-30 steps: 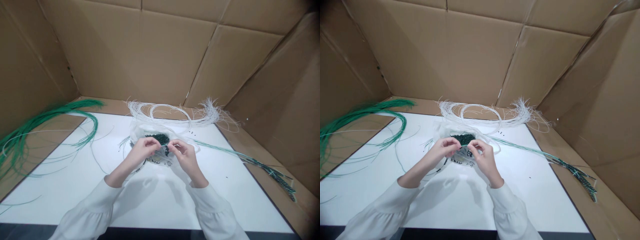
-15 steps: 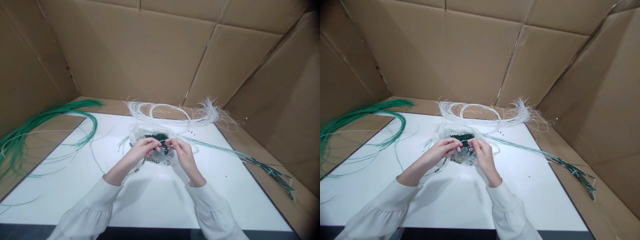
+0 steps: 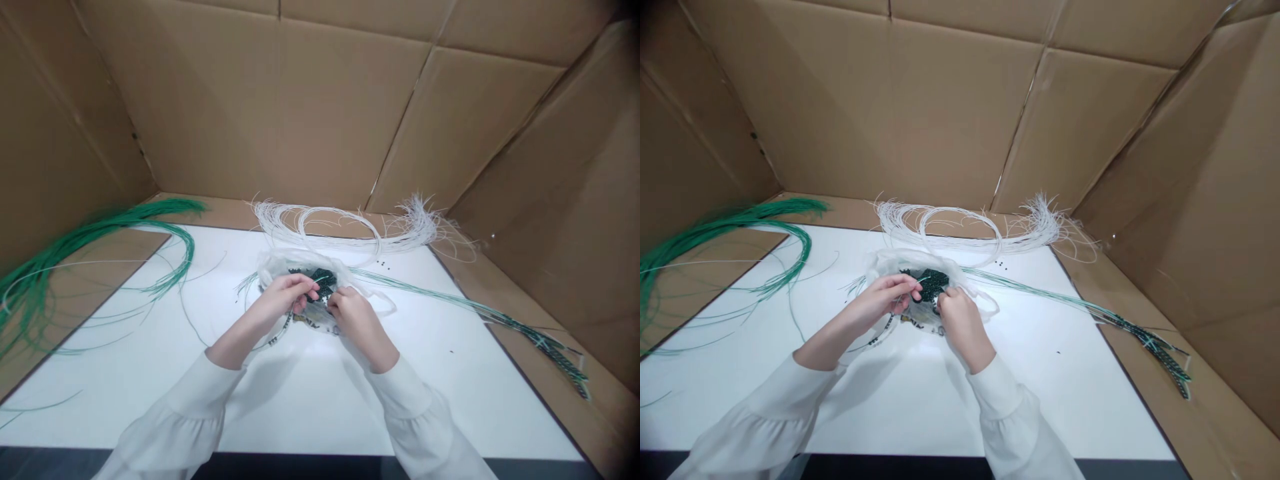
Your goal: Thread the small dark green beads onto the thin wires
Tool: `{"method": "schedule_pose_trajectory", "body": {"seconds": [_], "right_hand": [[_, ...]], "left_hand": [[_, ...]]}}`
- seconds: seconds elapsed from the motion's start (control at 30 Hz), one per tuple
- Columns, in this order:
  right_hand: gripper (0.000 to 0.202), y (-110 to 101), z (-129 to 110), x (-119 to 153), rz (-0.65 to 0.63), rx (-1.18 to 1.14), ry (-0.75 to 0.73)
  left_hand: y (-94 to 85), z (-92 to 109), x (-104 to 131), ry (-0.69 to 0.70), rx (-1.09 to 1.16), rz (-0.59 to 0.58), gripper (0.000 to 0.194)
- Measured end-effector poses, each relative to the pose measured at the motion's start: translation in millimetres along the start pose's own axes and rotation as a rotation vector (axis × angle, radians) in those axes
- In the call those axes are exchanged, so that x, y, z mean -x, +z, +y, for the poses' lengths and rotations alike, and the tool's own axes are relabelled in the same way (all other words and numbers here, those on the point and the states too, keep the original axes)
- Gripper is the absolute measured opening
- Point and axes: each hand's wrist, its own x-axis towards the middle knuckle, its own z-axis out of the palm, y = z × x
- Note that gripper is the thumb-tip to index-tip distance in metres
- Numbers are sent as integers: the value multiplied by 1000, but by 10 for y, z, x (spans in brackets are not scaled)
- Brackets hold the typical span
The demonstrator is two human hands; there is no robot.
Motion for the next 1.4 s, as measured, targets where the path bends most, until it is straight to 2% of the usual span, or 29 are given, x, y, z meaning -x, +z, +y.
{"method": "schedule_pose_trajectory", "body": {"seconds": [0.17, 0.37, 0.63, 0.9, 1.03, 1.23, 1.4], "right_hand": [[16, -40, -18, -11, 5, -78, 86], [22, -89, -67, -12, 31, -141, 67], [15, -236, -205, -22, 104, -789, 232], [18, -245, -181, -46, 146, -1281, 400], [19, -229, -163, -58, 185, -1361, 449], [17, -253, -165, -48, 223, -1295, 420], [23, -242, -163, -41, 213, -1478, 451]], "left_hand": [[-2, -2, -1, -20, 32, -15, 21], [5, -1, 1, -8, 73, 1, 16], [-1, -41, -14, 9, 35, -28, 21], [31, 5, 29, 117, -92, 1, 23], [39, 13, 33, 131, -131, 49, 23], [52, 28, 55, 166, -231, 49, 23], [68, 39, 82, 185, -246, 34, 20]]}}
